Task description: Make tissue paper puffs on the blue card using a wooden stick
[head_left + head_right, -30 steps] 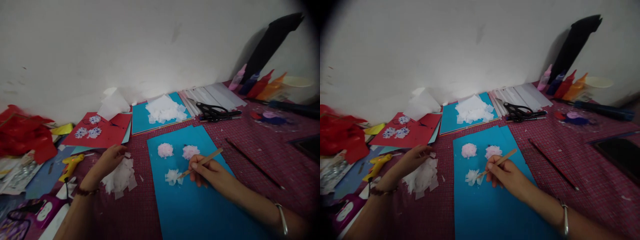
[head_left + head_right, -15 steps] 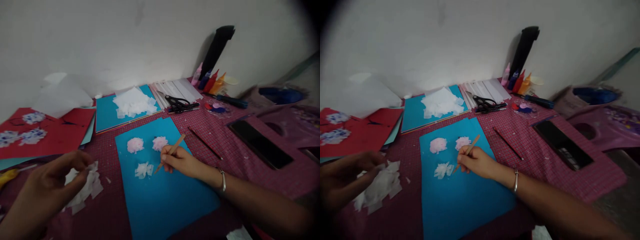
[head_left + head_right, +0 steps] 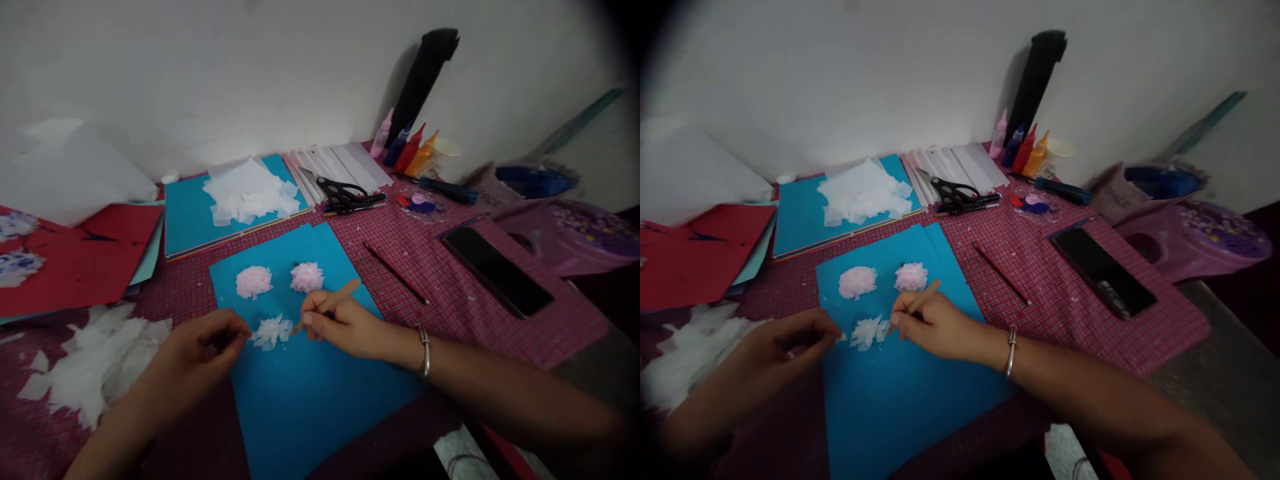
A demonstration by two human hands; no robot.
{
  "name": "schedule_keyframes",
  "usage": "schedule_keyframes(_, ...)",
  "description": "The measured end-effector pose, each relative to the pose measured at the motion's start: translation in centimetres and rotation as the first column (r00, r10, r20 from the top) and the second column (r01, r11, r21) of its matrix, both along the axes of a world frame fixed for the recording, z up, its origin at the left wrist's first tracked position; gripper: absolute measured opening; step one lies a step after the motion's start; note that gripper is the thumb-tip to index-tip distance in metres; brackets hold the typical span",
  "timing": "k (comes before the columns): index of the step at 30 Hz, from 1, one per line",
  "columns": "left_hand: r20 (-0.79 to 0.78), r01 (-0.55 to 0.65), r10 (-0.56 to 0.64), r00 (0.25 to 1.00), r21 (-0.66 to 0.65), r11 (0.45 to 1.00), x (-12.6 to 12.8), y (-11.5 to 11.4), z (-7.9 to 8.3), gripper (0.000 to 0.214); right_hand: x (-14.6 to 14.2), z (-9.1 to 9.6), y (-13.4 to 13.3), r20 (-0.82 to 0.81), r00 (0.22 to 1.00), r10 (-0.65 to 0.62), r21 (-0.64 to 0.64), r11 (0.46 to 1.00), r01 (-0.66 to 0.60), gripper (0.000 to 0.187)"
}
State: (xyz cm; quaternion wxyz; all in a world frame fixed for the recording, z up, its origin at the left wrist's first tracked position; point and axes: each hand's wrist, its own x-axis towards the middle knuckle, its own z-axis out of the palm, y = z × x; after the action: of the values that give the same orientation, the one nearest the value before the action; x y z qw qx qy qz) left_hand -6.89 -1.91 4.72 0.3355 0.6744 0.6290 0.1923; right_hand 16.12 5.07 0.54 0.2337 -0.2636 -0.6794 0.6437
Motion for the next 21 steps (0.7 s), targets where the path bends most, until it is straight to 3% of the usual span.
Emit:
schedule_keyframes(5,0.016,-0.04,0.039,0.999,0.112,0.993,-1.1,-0.9,0.7,0.01,-0.4,-0.2,0.3,-0.051,0.998,-0.029,-0.117,0.993,0.023,0.011)
schedule_keyframes(8,0.202,-0.12,0.119,0.972,-0.01,0.993,-1.3,-1.5,0.9,0.011,-0.6,-0.2,0.4,-0.061,0.997,-0.055,-0.171,0.984,0.044,0.012)
schedule_keyframes(11,0.385,-0.202,0.262,0.885,-0.191,0.961,-0.6,-1.5,0.7,0.013,-0.8,-0.3,0.4,-0.041,0.997,-0.07,-0.184,0.981,0.061,0.013)
schedule_keyframes(15,0.422,-0.248,0.412,0.808,-0.39,0.887,1.0,-0.9,0.4,0.013,-0.9,-0.3,0.4,-0.019,0.998,-0.067,-0.153,0.986,0.063,0.013)
schedule_keyframes(21,0.439,-0.217,0.385,0.812,-0.386,0.897,2.2,-0.9,0.0,0.017,-0.7,0.8,-0.4,-0.094,0.994,-0.06,-0.146,0.988,0.045,0.012)
